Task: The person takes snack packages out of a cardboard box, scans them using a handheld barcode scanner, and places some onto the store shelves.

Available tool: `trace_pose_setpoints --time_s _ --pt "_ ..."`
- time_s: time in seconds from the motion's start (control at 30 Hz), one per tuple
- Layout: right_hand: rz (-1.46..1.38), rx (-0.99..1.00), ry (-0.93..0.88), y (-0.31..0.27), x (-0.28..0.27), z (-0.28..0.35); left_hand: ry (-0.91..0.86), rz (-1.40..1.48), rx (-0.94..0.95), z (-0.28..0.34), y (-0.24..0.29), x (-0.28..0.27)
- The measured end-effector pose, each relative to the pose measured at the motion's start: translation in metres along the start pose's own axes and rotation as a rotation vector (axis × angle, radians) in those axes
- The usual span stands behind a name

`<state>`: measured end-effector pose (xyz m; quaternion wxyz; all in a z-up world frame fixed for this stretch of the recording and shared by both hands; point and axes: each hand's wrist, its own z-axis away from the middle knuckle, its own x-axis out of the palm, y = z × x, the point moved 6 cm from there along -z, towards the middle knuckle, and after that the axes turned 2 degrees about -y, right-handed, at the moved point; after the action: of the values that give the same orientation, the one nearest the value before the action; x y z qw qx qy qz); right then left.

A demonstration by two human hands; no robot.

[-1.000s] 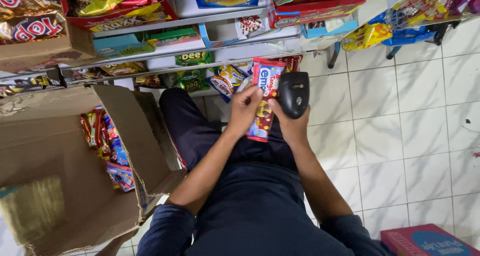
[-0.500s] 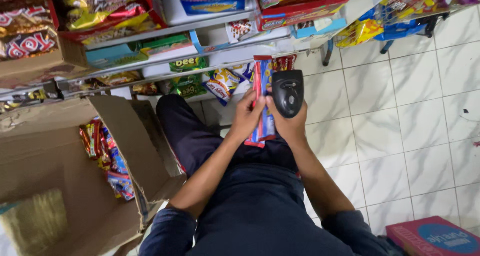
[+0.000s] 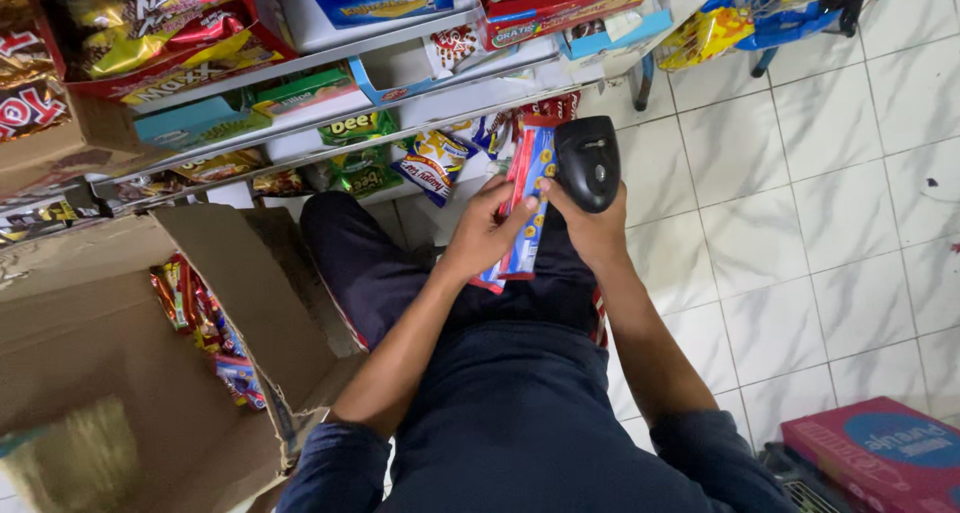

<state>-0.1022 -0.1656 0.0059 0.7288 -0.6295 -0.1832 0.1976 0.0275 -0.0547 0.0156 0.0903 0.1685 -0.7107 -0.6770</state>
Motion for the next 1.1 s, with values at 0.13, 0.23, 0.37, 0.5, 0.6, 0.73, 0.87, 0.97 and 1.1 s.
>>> trace_pose_setpoints --time_s 0.13,0.23,0.37,0.5,0.6,0.73,0.87,0.97,1.1 --pt "0.079 0.002 -0.008 -0.006 -0.009 -0.004 -0.140 0.035 -0.074 -0.002 -0.012 0.000" --pt "0.118 -0.061 -0.202 -0.020 -0.008 -0.010 -0.238 0.138 -0.113 0.002 -0.027 0.001" --pt "0.054 -0.144 -0.125 -0.030 -0.018 -0.009 -0.027 0.150 -0.159 0.000 -0.058 -0.005" --pt "0.008 0.006 0.033 -0.008 -0.044 -0.010 0.363 0.580 -0.341 0.007 -0.093 -0.007" --pt "-0.129 0.061 0.093 0.017 -0.040 -0.004 0.447 0.667 -0.475 0.013 -0.099 0.000" --pt "-0.335 -0.003 0.193 0.031 -0.028 0.001 0.369 0.650 -0.376 0.007 -0.084 0.016" --pt "-0.115 -0.037 0.160 0.022 -0.028 0.003 0.316 0.631 -0.428 0.006 -0.078 0.025" --pt "0.015 -0.043 0.107 0.010 -0.027 0.007 0.367 0.636 -0.391 0.002 -0.078 0.019" --pt "0.115 -0.008 -0.081 -0.010 -0.025 0.021 0.434 0.664 -0.332 -0.004 -0.079 0.011"
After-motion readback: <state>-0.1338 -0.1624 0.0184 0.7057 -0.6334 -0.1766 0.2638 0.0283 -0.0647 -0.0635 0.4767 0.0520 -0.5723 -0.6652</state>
